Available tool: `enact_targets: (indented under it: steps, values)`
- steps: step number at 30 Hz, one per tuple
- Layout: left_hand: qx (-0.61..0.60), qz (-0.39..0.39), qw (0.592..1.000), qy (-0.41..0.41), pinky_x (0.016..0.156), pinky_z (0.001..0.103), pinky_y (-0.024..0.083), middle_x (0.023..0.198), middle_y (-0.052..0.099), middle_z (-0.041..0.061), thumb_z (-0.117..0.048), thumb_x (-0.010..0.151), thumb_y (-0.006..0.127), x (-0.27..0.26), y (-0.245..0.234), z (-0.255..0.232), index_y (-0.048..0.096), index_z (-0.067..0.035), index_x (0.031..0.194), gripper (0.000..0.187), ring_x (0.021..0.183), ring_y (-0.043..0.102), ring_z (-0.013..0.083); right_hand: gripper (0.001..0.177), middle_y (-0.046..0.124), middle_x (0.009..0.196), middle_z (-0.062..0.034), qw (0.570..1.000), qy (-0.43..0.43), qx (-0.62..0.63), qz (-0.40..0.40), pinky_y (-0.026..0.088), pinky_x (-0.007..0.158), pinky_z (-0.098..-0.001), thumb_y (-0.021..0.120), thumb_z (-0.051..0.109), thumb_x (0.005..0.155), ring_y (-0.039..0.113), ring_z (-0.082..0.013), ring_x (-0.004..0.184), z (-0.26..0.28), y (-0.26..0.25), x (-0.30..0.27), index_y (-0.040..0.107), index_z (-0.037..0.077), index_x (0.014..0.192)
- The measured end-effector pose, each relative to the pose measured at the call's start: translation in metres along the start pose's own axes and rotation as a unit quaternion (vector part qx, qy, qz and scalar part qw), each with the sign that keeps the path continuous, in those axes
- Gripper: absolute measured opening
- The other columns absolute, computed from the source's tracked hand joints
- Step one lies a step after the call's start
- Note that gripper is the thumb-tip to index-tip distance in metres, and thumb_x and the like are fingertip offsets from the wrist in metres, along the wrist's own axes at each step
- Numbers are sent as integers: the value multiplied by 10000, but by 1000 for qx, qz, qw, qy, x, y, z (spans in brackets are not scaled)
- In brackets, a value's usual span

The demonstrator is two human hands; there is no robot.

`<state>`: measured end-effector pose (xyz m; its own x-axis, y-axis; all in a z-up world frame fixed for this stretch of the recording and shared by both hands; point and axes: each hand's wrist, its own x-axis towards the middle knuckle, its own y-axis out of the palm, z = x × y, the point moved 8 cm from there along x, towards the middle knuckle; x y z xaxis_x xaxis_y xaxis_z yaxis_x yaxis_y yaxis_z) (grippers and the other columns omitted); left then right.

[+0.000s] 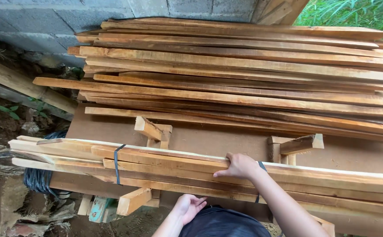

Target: The person bundles thin wooden planks together using black plastic straps. They wrap the straps around the planks, pull them tight, and tie knots to secure the bundle. The person then lifts the completed bundle and places it on a nearby stack of similar wood.

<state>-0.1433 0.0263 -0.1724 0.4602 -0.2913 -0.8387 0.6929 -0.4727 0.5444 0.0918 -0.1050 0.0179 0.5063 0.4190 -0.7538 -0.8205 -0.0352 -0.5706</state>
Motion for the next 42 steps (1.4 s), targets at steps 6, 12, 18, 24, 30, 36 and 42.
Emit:
enact_targets:
  steps: [6,12,18,24,30,36,42]
  values:
    - [5,-8,999,39,977,466,525,1214,622,188,69,838,485,55,-51,3,552,52,1228,396,1100,627,325,1001,714,1100,-170,990,-3,-62,-130,534,963,-433,713,872,603,683,-339,1096,13,4,-39,627,54,1174]
    - [31,-56,996,64,958,505,555,1151,692,192,14,904,470,75,-60,-15,586,-18,1280,395,1104,643,365,921,667,1136,-116,967,-45,-65,-242,443,1006,-417,824,725,608,608,-287,1157,23,26,-76,609,60,1207]
    - [414,-91,904,44,976,426,568,1279,685,123,-272,1022,609,29,-53,-25,621,-86,1348,375,1117,678,253,930,605,1222,-103,961,-42,-100,-254,412,1038,-409,880,595,592,545,-287,1207,29,34,-89,575,65,1293]
    - [828,41,546,116,982,388,534,1171,727,174,-402,943,684,-138,131,-29,738,-85,1178,399,1089,686,307,945,626,1228,-140,976,-74,-106,-177,460,1016,-431,872,695,591,558,-314,1214,33,33,-80,574,56,1219]
    - [800,31,366,474,1093,508,319,1294,642,159,-399,717,881,-183,231,-69,635,-52,1288,712,1260,539,344,766,704,1082,-160,963,-114,-53,-237,549,882,-440,867,608,596,692,-338,1019,28,36,-77,602,72,1076]
    - [882,-81,246,393,1025,437,402,1138,638,64,-349,581,918,-139,197,-72,605,-120,1260,783,1119,585,268,690,718,1056,-148,968,-97,-73,-219,566,843,-446,860,581,641,707,-337,983,26,37,-80,602,78,1035]
    - [876,-81,251,404,978,419,409,1091,624,66,-341,526,930,-145,207,-73,607,-115,1215,794,1086,585,263,726,709,1098,-134,970,-86,-68,-216,561,856,-445,864,585,634,699,-328,1011,28,34,-82,607,85,1093]
